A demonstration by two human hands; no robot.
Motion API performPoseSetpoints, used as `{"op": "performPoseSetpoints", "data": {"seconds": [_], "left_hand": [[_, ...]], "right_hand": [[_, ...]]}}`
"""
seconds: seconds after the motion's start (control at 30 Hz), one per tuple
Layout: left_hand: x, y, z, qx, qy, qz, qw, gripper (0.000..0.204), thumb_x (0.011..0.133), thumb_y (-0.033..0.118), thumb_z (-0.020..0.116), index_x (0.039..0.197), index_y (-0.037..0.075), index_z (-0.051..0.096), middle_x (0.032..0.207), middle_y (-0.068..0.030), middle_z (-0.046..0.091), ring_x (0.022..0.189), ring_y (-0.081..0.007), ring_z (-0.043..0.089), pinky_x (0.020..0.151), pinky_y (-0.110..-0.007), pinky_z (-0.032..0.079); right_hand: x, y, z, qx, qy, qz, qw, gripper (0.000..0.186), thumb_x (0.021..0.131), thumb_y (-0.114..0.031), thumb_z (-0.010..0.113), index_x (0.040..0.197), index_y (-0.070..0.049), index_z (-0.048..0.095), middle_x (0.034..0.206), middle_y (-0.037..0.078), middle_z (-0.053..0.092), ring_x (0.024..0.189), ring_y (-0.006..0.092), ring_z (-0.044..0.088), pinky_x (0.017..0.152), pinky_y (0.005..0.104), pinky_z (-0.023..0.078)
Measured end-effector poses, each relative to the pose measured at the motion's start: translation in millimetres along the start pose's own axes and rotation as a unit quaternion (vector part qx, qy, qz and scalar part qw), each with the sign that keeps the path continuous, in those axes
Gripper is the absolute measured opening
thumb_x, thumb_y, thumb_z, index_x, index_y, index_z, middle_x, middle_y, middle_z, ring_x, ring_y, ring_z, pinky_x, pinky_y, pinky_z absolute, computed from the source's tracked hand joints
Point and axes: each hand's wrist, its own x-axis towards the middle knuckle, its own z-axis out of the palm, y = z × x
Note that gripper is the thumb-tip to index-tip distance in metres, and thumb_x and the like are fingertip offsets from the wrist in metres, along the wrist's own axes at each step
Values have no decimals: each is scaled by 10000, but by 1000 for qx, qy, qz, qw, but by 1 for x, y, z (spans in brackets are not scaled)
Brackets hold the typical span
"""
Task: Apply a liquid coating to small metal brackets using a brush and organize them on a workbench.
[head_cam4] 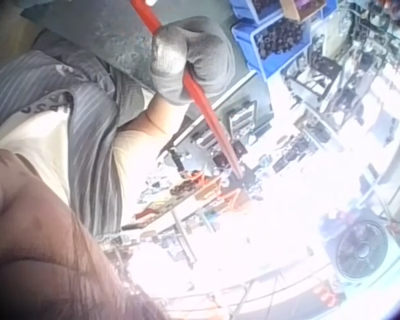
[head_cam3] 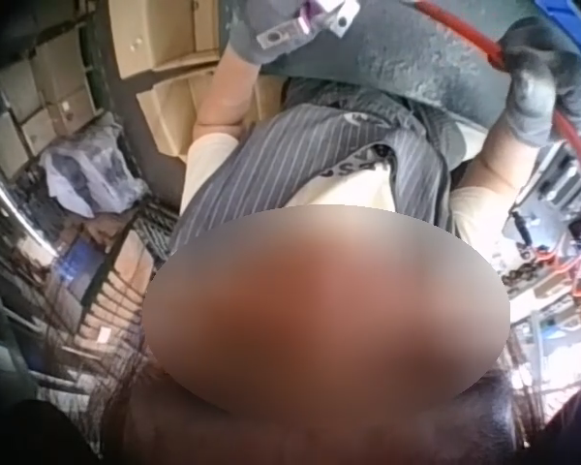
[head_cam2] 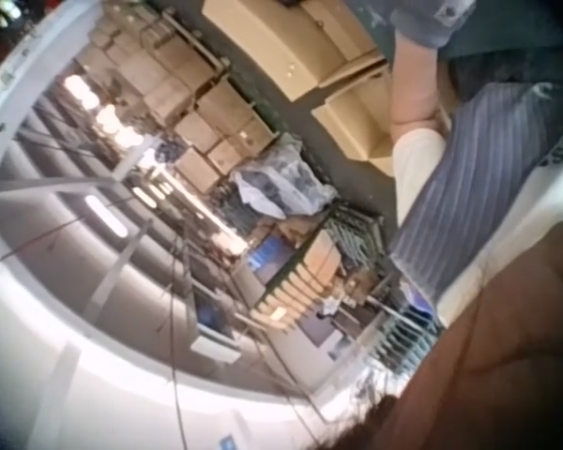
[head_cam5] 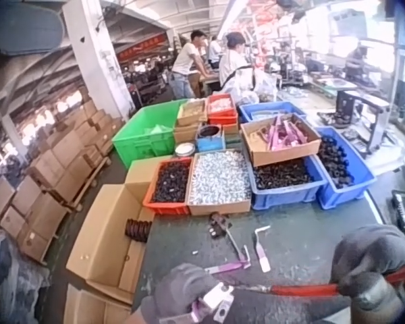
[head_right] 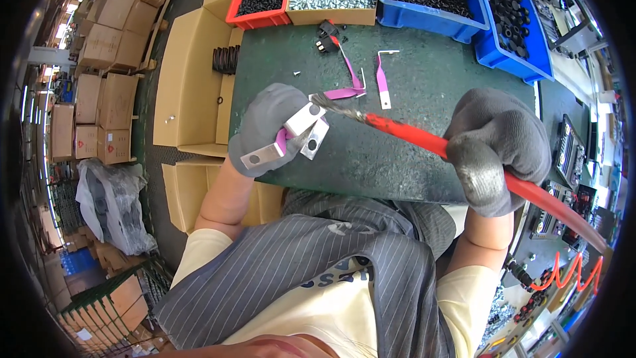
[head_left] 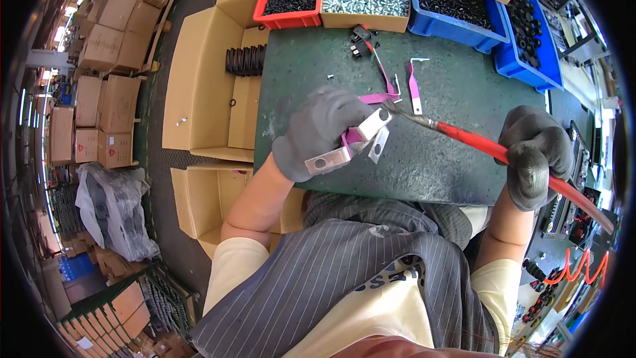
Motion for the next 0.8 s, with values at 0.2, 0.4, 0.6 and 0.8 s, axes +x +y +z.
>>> {"op": "performPoseSetpoints", "data": {"seconds": [0.2, 0.4, 0.6, 0.8], "left_hand": [[-5, 0, -2, 52, -18, 1, 998, 253, 685, 283, 604, 879, 122, 579, 817, -67, 573, 794, -251, 555, 733, -364, 398], [-4, -15, -3, 72, -15, -6, 997, 250, 719, 296, 588, 897, 121, 580, 819, -73, 573, 807, -264, 554, 778, -371, 400], [-11, -51, 10, 14, 25, -52, 998, 224, 772, 214, 605, 899, 31, 575, 822, -126, 565, 767, -323, 543, 699, -395, 438], [-11, -57, 17, -157, 57, -143, 975, 178, 818, 99, 580, 971, 18, 541, 808, -57, 599, 731, -156, 598, 636, -285, 492]], "right_hand": [[2, -4, 0, 20, 12, 13, 1000, 225, 685, -233, 649, 595, -70, 522, 536, 58, 500, 465, 192, 487, 446, 296, 367], [11, 5, 2, -40, -51, 0, 998, 265, 745, -260, 638, 606, -88, 491, 528, 52, 492, 471, 166, 488, 437, 264, 355], [80, 60, 6, 154, 56, 207, 964, 268, 860, -220, 508, 1017, -4, 523, 701, 64, 570, 473, 79, 410, 430, 201, 304], [195, 172, 36, 76, 77, 237, 965, 288, 863, -229, 526, 1051, -19, 582, 897, 72, 652, 680, 89, 587, 548, 161, 416]]}}
